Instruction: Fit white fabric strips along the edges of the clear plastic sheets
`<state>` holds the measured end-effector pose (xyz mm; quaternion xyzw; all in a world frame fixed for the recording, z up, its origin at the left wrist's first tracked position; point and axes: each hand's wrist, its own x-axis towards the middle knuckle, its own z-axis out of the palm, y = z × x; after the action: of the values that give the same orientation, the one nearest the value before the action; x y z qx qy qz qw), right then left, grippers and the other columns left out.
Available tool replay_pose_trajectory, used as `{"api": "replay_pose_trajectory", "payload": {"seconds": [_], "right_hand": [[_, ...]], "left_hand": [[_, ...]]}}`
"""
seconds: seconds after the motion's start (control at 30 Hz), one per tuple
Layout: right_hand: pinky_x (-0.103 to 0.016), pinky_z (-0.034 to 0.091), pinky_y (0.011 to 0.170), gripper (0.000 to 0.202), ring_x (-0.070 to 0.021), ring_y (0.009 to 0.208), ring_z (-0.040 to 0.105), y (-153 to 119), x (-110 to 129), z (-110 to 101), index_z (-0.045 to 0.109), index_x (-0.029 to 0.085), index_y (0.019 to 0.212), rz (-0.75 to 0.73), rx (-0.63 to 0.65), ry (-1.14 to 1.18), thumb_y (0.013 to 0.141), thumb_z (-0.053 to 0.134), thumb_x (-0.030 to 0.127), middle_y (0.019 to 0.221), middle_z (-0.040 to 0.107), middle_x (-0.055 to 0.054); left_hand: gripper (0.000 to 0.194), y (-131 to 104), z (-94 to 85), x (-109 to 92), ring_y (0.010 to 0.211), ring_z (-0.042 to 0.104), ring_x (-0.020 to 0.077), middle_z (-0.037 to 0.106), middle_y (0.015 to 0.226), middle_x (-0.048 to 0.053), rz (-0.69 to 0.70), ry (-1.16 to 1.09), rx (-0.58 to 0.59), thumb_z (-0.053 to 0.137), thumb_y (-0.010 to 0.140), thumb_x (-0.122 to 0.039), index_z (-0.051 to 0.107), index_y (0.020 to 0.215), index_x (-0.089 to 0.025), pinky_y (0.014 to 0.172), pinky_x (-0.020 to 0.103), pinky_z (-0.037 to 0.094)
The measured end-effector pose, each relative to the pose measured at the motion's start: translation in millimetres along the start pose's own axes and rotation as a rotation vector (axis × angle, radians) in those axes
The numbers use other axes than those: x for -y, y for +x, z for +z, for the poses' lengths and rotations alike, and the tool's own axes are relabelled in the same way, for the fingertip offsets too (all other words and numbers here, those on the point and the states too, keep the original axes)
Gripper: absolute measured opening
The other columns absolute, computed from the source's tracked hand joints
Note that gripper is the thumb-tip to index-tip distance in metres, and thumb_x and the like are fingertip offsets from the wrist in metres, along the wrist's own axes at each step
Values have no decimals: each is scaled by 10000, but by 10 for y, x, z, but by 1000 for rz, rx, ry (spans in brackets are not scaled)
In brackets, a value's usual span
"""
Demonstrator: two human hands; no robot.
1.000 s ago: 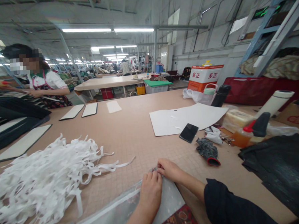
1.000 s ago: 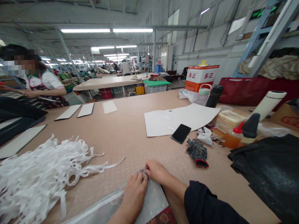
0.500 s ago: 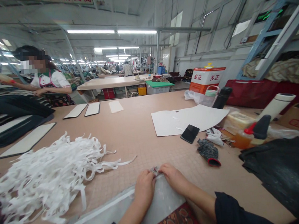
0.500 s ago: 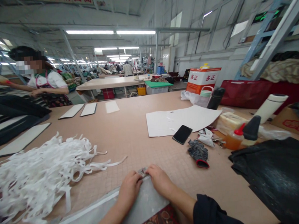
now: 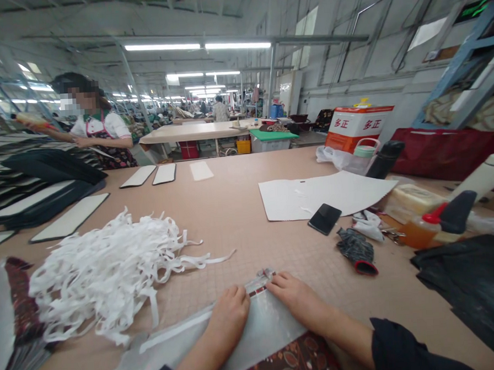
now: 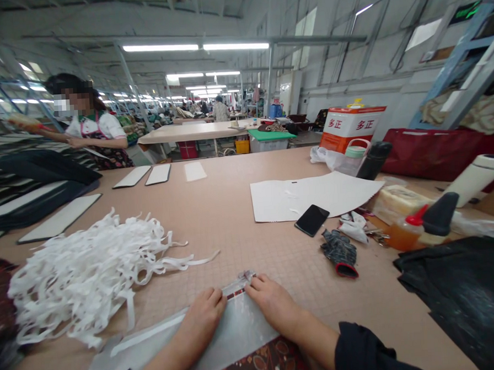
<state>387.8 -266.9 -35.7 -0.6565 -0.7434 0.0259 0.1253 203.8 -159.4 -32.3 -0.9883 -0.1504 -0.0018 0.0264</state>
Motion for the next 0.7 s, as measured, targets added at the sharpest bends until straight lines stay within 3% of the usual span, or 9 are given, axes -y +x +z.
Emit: {"api": "replay_pose_trajectory", "payload": {"seconds": [0.13, 0.33, 0.53, 0.6, 0.7], "right_hand": [[-286, 398, 779, 256, -200, 948, 465, 29, 32, -77, 549, 162, 1063, -12, 48, -52, 836, 446, 110, 1010, 574, -73], [-317, 368, 710, 168, -215, 820, 514, 266, 215, -16, 621, 141, 801, 57, 130, -150, 795, 466, 76, 884, 600, -96], [-283, 368, 692, 114, -182, 815, 505, 505, 735, 267, 568, 180, 887, -111, -14, -63, 821, 497, 121, 864, 580, -31], [-292, 377, 700, 109, -186, 823, 502, 465, 750, 308, 565, 177, 901, -164, -39, -69, 823, 503, 133, 872, 578, -35], [-310, 391, 727, 142, -196, 829, 506, 265, 508, 279, 571, 163, 915, -149, -31, -88, 817, 490, 102, 881, 581, -52]], "left_hand": [[143, -308, -101, 234, 850, 485, 181, 563, 915, 48, -134, -114, 72, 456, 845, -126, 577, 909, -166, 724, 284, 392], [175, -567, -128, 463, 830, 492, 142, 553, 838, 10, -266, -320, 83, 436, 855, -159, 604, 819, -189, 722, 236, 380], [141, -594, -136, 363, 796, 478, 157, 558, 820, 26, -136, -99, 22, 450, 853, -144, 577, 798, -167, 689, 262, 384], [121, -614, -141, 338, 794, 477, 166, 562, 834, 35, -86, -28, 19, 454, 855, -148, 572, 835, -159, 687, 275, 388], [110, -692, -149, 376, 799, 479, 172, 564, 864, 37, -71, -8, 54, 459, 857, -161, 568, 875, -156, 683, 277, 388]]}}
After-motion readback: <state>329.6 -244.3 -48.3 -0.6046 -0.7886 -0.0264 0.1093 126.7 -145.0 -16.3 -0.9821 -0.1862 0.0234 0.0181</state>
